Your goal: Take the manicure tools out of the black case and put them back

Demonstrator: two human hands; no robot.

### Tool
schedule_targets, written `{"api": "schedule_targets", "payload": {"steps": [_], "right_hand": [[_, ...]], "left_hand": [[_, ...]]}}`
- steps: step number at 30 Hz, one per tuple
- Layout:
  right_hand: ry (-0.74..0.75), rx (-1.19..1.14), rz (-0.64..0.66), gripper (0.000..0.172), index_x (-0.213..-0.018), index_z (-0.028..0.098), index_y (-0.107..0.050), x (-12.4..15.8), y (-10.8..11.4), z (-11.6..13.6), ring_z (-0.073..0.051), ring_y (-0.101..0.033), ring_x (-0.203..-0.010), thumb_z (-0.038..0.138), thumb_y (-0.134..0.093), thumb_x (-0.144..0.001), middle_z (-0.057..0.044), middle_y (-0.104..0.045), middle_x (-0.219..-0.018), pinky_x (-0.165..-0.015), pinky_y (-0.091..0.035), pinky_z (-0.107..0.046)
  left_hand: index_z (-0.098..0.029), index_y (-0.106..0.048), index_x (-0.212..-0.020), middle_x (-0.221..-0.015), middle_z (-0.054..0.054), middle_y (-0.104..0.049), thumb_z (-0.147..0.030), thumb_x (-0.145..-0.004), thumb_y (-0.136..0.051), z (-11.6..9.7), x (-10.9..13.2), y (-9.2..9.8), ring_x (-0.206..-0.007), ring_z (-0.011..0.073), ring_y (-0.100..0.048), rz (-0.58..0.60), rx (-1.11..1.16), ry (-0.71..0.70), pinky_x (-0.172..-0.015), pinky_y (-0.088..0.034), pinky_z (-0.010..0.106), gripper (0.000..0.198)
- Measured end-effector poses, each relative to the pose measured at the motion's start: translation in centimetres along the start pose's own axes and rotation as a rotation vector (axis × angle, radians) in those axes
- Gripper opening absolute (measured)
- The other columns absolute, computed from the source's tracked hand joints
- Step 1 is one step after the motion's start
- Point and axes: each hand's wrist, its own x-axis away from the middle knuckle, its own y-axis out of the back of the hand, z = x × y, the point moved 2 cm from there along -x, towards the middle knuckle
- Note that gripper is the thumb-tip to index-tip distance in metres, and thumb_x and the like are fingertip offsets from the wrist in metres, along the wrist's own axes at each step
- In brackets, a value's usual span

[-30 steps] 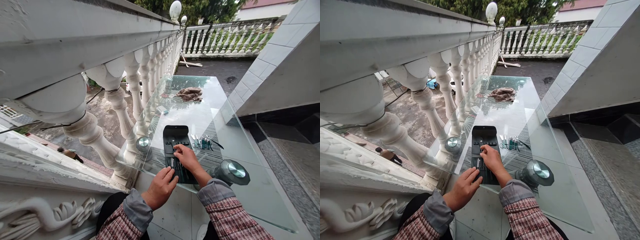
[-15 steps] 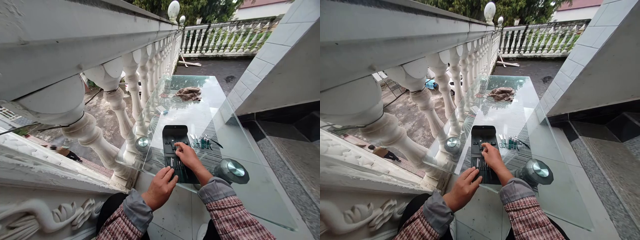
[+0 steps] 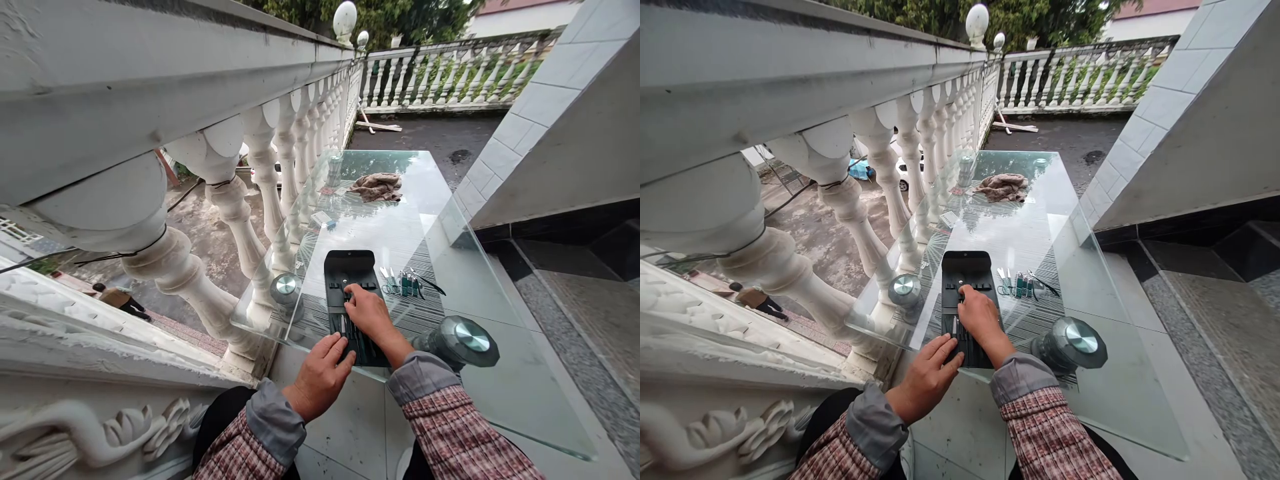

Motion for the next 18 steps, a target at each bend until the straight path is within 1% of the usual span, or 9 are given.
{"api": "schedule_targets", "payload": {"steps": [4,8,12,18], "right_hand": [[-0.045,-0.039,0.035,0.027,-0.097,0.024,-0.059,-0.19,0.04,-0.01,-0.015,-0.057,-0.068,0.015,-0.05,-0.073,0.001,-0.064,-0.069,-0.06,-0.031,-0.025],[-0.042,0.008,0.043,0.034,-0.101,0.024,-0.058,-0.01,-0.02,-0.04,-0.017,-0.057,-0.069,0.011,-0.047,-0.072,-0.001,-0.065,-0.073,-0.058,-0.03,-0.026],[-0.019,0.05,0.04,0.036,-0.102,0.024,-0.058,0.24,-0.01,0.1,-0.018,-0.058,-0.071,0.01,-0.047,-0.07,-0.003,-0.065,-0.076,-0.058,-0.029,-0.026],[0.051,-0.004,0.099,0.033,-0.097,0.024,-0.059,0.36,0.13,-0.06,-0.016,-0.056,-0.071,0.01,-0.046,-0.07,0.0,-0.062,-0.071,-0.061,-0.031,-0.025]], "left_hand": [[-0.012,-0.06,-0.104,-0.111,0.015,-0.06,-0.01,-0.087,-0.045,0.02,0.07,-0.14,-0.113,0.0257,-0.052,-0.013,0.002,0.011,-0.091,-0.05,0.042,0.023],[-0.013,-0.06,-0.105,-0.111,0.015,-0.06,-0.012,-0.088,-0.046,-0.01,0.15,-0.21,-0.114,0.0253,-0.052,0.006,-0.013,0.014,-0.092,-0.049,0.043,0.022],[-0.013,-0.06,-0.105,-0.11,0.015,-0.061,-0.01,-0.087,-0.047,-0.01,0.16,-0.19,-0.114,0.0244,-0.052,0.003,-0.017,0.009,-0.094,-0.048,0.042,0.023],[-0.013,-0.06,-0.105,-0.111,0.015,-0.06,-0.01,-0.087,-0.045,0.04,0.18,-0.31,-0.114,0.0245,-0.052,0.002,-0.005,0.01,-0.094,-0.048,0.041,0.023]]}}
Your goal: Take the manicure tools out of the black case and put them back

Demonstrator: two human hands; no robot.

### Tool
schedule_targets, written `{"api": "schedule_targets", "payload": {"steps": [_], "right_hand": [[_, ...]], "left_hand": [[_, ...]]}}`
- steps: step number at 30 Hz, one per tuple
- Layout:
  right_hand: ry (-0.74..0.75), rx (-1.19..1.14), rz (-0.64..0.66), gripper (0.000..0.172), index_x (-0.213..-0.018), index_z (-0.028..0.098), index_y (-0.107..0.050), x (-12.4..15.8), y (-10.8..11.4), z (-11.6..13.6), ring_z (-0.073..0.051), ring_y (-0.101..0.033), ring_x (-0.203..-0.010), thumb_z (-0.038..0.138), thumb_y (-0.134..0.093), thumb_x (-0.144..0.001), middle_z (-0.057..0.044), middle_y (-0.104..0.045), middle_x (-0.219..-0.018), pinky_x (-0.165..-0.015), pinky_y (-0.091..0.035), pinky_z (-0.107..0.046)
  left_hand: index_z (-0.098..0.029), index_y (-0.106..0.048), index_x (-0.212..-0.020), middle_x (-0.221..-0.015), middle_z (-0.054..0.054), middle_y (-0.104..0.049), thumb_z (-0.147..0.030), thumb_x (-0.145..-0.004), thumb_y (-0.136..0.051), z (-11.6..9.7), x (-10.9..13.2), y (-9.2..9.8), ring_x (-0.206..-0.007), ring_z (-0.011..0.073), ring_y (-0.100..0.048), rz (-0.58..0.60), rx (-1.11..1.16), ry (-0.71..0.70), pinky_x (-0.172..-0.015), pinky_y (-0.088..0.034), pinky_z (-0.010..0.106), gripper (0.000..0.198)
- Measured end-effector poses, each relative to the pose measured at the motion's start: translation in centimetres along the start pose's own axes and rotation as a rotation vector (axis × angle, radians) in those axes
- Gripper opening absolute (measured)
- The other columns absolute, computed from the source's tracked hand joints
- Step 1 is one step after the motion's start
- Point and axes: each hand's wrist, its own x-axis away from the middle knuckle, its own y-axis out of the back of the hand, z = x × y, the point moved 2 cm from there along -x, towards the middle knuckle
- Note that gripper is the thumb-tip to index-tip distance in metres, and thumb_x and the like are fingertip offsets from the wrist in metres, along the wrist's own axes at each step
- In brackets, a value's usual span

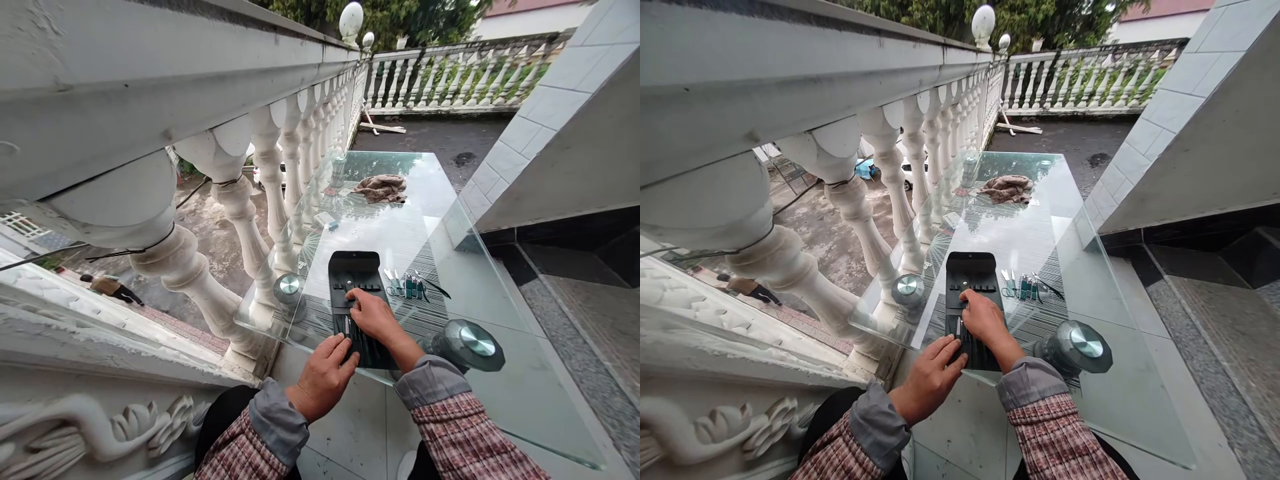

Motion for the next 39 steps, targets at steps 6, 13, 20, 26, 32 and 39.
{"api": "schedule_targets", "payload": {"steps": [6,13,20,26,32,39], "right_hand": [[-0.01,-0.083,-0.041,0.031,-0.093,0.022,-0.058,-0.3,-0.2,-0.6,-0.014,-0.054,-0.07,0.009,-0.046,-0.067,0.002,-0.061,-0.071,-0.063,-0.033,-0.024],[-0.028,-0.199,-0.021,0.034,-0.097,0.022,-0.055,-0.6,-0.5,-0.8,-0.012,-0.052,-0.066,0.009,-0.044,-0.068,0.004,-0.057,-0.067,-0.062,-0.034,-0.023],[0.113,-0.18,0.098,0.038,-0.107,0.021,-0.052,-0.2,-0.2,-0.6,-0.012,-0.052,-0.069,0.011,-0.047,-0.07,0.004,-0.058,-0.069,-0.065,-0.034,-0.023],[0.089,-0.137,0.091,0.038,-0.108,0.02,-0.052,-0.3,0.0,-0.6,-0.013,-0.052,-0.068,0.01,-0.045,-0.072,0.003,-0.059,-0.07,-0.064,-0.035,-0.023],[0.222,-0.003,0.023,0.035,-0.108,0.019,-0.055,0.3,0.8,-0.2,-0.016,-0.054,-0.081,0.012,-0.047,-0.075,-0.002,-0.061,-0.081,-0.073,-0.037,-0.027],[0.151,-0.112,-0.093,0.03,-0.109,0.019,-0.054,1.0,1.6,-1.8,-0.017,-0.056,-0.078,0.019,-0.044,-0.08,-0.002,-0.062,-0.081,-0.073,-0.04,-0.029]], "left_hand": [[-0.012,-0.06,-0.106,-0.112,0.015,-0.059,-0.011,-0.088,-0.044,0.0,0.0,0.0,-0.115,0.0247,-0.05,0.008,0.003,0.0,-0.094,-0.048,0.042,0.024],[-0.012,-0.061,-0.104,-0.112,0.014,-0.059,-0.011,-0.088,-0.044,0.0,-0.1,0.2,-0.113,0.0259,-0.051,-0.012,0.009,0.002,-0.092,-0.049,0.042,0.023],[-0.012,-0.06,-0.105,-0.111,0.015,-0.059,-0.011,-0.087,-0.045,0.0,0.0,0.2,-0.113,0.0257,-0.051,-0.008,0.009,0.001,-0.093,-0.048,0.042,0.023],[-0.014,-0.059,-0.107,-0.113,0.015,-0.059,-0.01,-0.087,-0.045,0.1,0.2,-0.1,-0.115,0.0241,-0.05,0.023,0.006,0.007,-0.094,-0.047,0.042,0.024],[-0.013,-0.059,-0.106,-0.112,0.015,-0.059,-0.01,-0.088,-0.044,0.1,0.2,-0.1,-0.115,0.0248,-0.05,0.01,0.011,0.001,-0.093,-0.047,0.042,0.024],[-0.012,-0.051,-0.121,-0.115,0.013,-0.057,-0.013,-0.091,-0.038,0.0,-0.2,0.2,-0.115,0.0228,-0.049,0.105,0.009,0.036,-0.096,-0.045,0.041,0.032]]}}
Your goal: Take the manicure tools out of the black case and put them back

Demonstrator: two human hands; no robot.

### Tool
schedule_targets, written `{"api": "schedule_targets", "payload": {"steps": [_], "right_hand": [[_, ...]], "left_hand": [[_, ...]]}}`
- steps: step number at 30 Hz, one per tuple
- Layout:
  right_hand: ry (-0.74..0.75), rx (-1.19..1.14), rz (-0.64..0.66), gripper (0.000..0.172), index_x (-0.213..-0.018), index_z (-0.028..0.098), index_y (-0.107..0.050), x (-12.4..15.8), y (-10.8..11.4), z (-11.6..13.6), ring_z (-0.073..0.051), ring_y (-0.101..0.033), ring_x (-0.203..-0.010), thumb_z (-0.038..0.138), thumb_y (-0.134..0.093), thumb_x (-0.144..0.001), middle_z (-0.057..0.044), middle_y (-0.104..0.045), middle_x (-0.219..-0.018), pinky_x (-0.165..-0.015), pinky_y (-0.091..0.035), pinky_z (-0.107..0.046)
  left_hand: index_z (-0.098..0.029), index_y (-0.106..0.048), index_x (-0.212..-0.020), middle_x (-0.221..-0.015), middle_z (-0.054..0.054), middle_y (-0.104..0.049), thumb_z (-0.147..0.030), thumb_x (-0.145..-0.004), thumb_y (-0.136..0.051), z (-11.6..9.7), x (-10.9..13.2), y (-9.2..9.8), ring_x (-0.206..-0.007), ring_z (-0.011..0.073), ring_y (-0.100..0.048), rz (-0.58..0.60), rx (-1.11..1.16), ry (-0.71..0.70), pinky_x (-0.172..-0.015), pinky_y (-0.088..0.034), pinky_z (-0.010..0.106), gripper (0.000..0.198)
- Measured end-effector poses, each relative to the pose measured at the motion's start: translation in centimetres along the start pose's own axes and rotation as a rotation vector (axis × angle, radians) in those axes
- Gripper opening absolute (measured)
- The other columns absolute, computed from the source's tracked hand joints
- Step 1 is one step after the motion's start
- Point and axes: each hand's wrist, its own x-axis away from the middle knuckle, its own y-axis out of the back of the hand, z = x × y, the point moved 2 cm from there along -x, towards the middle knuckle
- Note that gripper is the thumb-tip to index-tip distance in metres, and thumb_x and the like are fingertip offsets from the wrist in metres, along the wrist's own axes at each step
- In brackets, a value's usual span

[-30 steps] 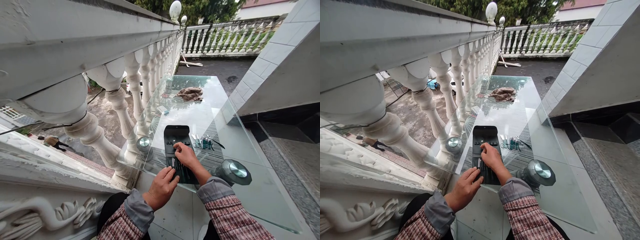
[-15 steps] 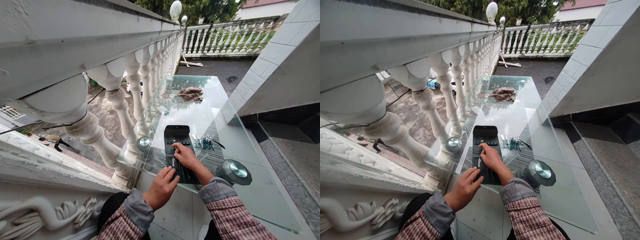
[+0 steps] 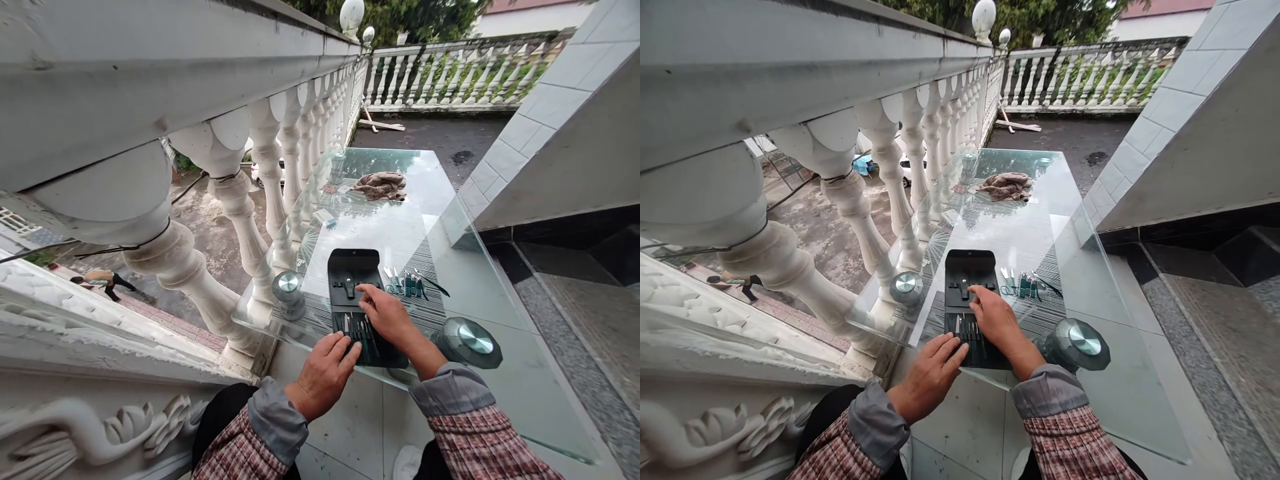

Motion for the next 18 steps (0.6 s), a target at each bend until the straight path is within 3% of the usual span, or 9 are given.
{"api": "schedule_targets", "payload": {"steps": [13,18], "right_hand": [[-0.058,-0.001,-0.029,0.035,-0.111,0.019,-0.053,2.3,1.0,-1.2,-0.018,-0.057,-0.079,0.022,-0.044,-0.078,-0.003,-0.062,-0.081,-0.072,-0.042,-0.031],[-0.055,0.01,-0.02,0.034,-0.112,0.018,-0.053,2.9,1.0,-1.3,-0.018,-0.057,-0.08,0.023,-0.043,-0.08,-0.003,-0.062,-0.081,-0.073,-0.041,-0.031]], "left_hand": [[-0.014,-0.057,-0.108,-0.111,0.013,-0.055,-0.015,-0.09,-0.04,-0.1,-0.1,-0.2,-0.113,0.0253,-0.047,-0.009,0.027,0.037,-0.094,-0.045,0.043,0.025],[-0.014,-0.053,-0.116,-0.113,0.012,-0.054,-0.013,-0.089,-0.038,-0.2,-0.1,-0.3,-0.113,0.0248,-0.046,0.008,0.026,0.047,-0.094,-0.045,0.042,0.031]]}}
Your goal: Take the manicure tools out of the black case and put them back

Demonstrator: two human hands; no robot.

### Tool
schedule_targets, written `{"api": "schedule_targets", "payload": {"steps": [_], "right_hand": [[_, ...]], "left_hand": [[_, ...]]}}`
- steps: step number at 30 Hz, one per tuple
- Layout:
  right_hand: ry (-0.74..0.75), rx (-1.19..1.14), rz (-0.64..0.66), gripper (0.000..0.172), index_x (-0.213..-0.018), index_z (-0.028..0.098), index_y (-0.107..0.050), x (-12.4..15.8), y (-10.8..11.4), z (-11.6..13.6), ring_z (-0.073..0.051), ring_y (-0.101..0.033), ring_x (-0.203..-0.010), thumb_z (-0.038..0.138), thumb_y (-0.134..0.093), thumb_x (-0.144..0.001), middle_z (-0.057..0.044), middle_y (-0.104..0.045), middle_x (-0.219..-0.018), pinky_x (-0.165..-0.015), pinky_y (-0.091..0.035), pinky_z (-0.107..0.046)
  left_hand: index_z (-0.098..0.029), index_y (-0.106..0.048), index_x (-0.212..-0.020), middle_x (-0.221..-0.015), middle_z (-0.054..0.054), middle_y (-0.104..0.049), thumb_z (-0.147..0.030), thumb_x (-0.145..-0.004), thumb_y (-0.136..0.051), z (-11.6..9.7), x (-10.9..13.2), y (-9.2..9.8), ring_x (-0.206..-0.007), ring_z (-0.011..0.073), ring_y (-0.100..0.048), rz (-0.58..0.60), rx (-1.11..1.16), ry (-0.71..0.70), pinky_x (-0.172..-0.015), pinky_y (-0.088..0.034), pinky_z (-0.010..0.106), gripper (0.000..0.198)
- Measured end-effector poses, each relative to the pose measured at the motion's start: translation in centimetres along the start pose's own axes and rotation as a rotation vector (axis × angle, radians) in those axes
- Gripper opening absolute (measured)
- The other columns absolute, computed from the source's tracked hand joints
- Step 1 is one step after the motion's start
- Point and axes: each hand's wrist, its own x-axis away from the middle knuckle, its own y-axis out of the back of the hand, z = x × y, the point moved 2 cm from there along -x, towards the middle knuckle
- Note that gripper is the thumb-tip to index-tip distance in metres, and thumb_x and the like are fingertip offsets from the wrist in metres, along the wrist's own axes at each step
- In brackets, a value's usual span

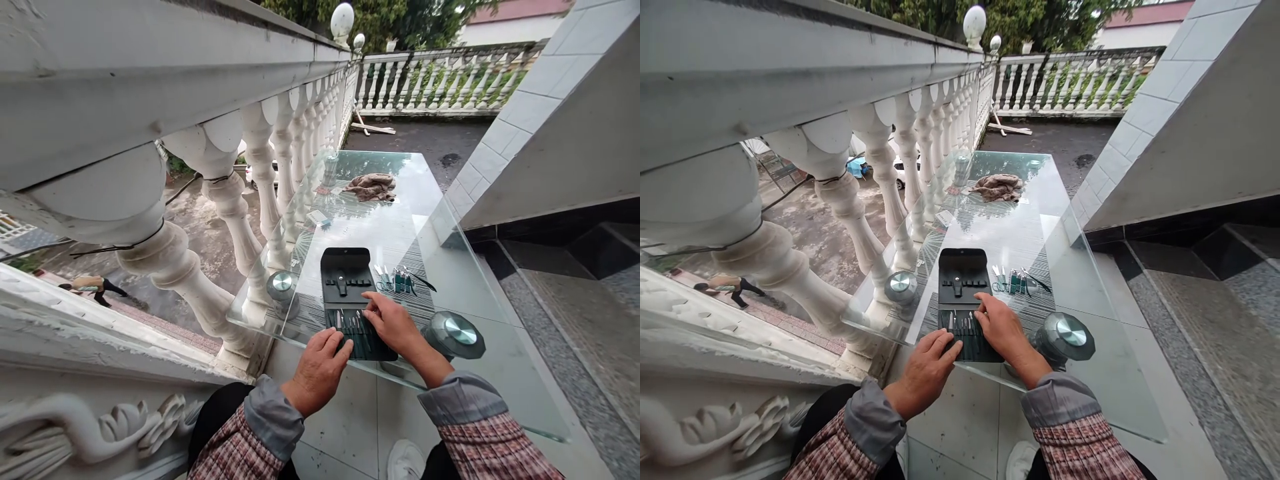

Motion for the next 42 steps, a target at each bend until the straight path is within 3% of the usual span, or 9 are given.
{"api": "schedule_targets", "payload": {"steps": [11,18,42], "right_hand": [[0.035,0.011,-0.003,0.033,-0.111,0.018,-0.054,0.7,-0.09,0.28,-0.019,-0.056,-0.084,0.02,-0.041,-0.081,-0.004,-0.063,-0.085,-0.077,-0.042,-0.033],[0.074,0.032,-0.019,0.031,-0.111,0.019,-0.053,0.7,-0.38,0.52,-0.018,-0.056,-0.084,0.019,-0.042,-0.082,-0.004,-0.063,-0.087,-0.077,-0.042,-0.032],[0.05,0.006,-0.016,0.033,-0.112,0.02,-0.053,0.84,-0.15,0.66,-0.019,-0.055,-0.082,0.019,-0.043,-0.081,-0.004,-0.063,-0.084,-0.076,-0.042,-0.033]], "left_hand": [[-0.017,-0.058,-0.108,-0.111,0.013,-0.053,-0.009,-0.086,-0.039,-0.09,0.0,-0.02,-0.112,0.0252,-0.047,-0.054,-0.001,-0.007,-0.091,-0.045,0.043,0.03],[-0.013,-0.048,-0.122,-0.112,0.012,-0.052,-0.015,-0.084,-0.046,-0.28,-0.45,0.12,-0.108,0.0252,-0.048,0.076,0.006,0.038,-0.094,-0.042,0.041,0.038],[-0.021,-0.06,-0.104,-0.107,0.011,-0.055,-0.012,-0.087,-0.046,0.04,-0.13,-0.06,-0.109,0.0234,-0.049,-0.086,-0.023,-0.004,-0.09,-0.046,0.04,0.024]]}}
